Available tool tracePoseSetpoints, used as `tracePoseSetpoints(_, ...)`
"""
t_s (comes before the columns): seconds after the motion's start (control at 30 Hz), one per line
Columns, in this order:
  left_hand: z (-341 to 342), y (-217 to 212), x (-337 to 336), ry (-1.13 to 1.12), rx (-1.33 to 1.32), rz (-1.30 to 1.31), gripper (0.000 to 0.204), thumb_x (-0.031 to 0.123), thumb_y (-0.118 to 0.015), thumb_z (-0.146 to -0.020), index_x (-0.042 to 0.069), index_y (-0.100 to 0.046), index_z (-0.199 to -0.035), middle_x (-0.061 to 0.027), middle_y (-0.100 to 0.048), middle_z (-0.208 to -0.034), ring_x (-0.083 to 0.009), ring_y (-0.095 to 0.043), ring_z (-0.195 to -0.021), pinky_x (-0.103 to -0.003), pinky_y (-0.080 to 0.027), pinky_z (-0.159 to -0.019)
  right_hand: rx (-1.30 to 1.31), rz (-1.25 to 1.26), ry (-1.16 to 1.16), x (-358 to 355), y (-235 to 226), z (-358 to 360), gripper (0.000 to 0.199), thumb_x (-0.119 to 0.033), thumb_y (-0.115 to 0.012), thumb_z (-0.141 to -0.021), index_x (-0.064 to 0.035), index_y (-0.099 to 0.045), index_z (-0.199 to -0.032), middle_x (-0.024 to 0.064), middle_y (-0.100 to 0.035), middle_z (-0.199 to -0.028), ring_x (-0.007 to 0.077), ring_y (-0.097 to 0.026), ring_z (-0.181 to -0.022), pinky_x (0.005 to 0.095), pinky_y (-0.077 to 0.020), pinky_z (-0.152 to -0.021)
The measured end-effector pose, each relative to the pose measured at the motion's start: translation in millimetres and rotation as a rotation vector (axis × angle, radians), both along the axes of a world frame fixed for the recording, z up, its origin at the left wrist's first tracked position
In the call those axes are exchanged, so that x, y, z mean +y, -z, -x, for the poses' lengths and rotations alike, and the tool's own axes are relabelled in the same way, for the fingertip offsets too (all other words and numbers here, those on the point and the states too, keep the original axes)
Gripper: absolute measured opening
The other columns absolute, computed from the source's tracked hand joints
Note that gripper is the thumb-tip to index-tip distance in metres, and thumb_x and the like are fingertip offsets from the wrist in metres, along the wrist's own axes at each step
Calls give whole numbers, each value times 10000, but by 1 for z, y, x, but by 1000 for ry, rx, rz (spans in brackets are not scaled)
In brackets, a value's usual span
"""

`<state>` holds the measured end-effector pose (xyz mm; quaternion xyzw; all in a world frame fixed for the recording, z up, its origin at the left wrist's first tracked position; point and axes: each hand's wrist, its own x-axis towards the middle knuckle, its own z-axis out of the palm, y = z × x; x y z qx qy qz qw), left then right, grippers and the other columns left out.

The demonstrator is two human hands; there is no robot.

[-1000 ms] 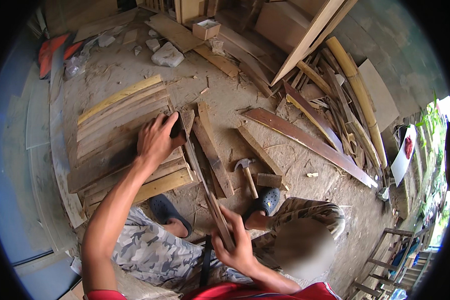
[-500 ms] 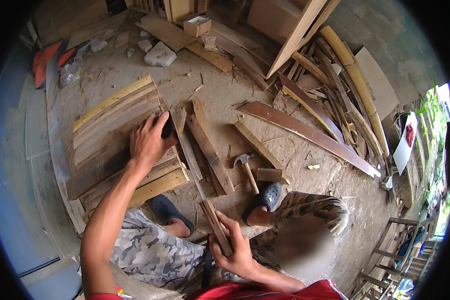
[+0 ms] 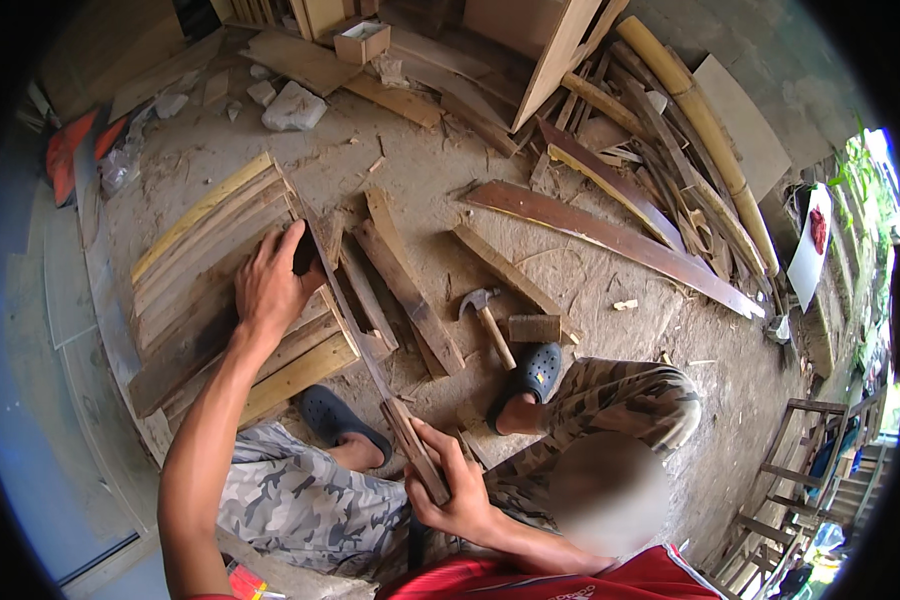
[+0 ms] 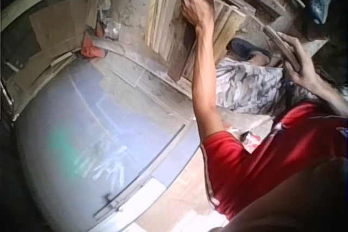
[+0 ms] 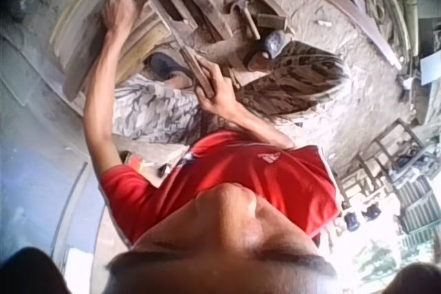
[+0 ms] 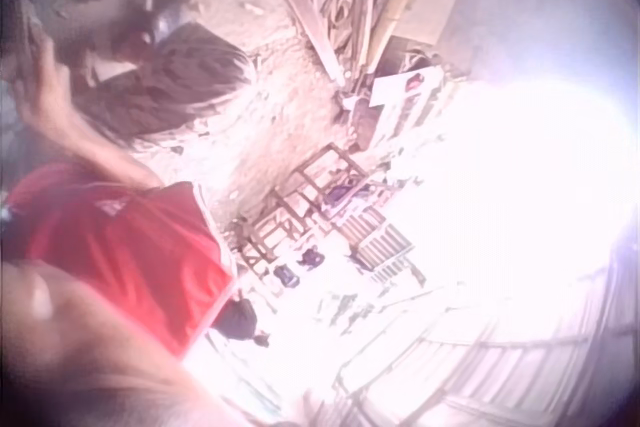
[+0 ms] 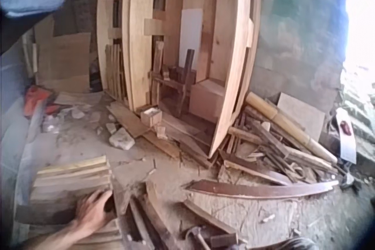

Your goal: The person uses a hammer to pry apart and break down a wooden pallet on the floor. They repeatedly strike and lever the wooden slats to separate them from the frame.

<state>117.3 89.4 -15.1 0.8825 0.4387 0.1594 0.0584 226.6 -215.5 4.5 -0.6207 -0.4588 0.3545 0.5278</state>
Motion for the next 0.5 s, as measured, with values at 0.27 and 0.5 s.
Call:
tracePoseSetpoints(0.27,12,9,2,-19,48,-59,584,172,-760,-788,77,-545,-1323,-154,-615,-1176,-404,-642,-994,-492,-529,-774,112,108,-60,79,7,-4,720,-32,-652,-834,-71,-330,-1477,235,-694,-934,445,-688,-801,452,-564,-708)
tracePoseSetpoints(0.5,2,1,-5,-33,57,54,571,313,-719,-847,94,-548,-1345,-189,-605,-1198,-419,-632,-1023,-494,-516,-844,67,-48,20,15,-8,-3,647,-12,-609,-845,-48,-381,-1449,135,-698,-857,249,-714,-744,347,-548,-722)
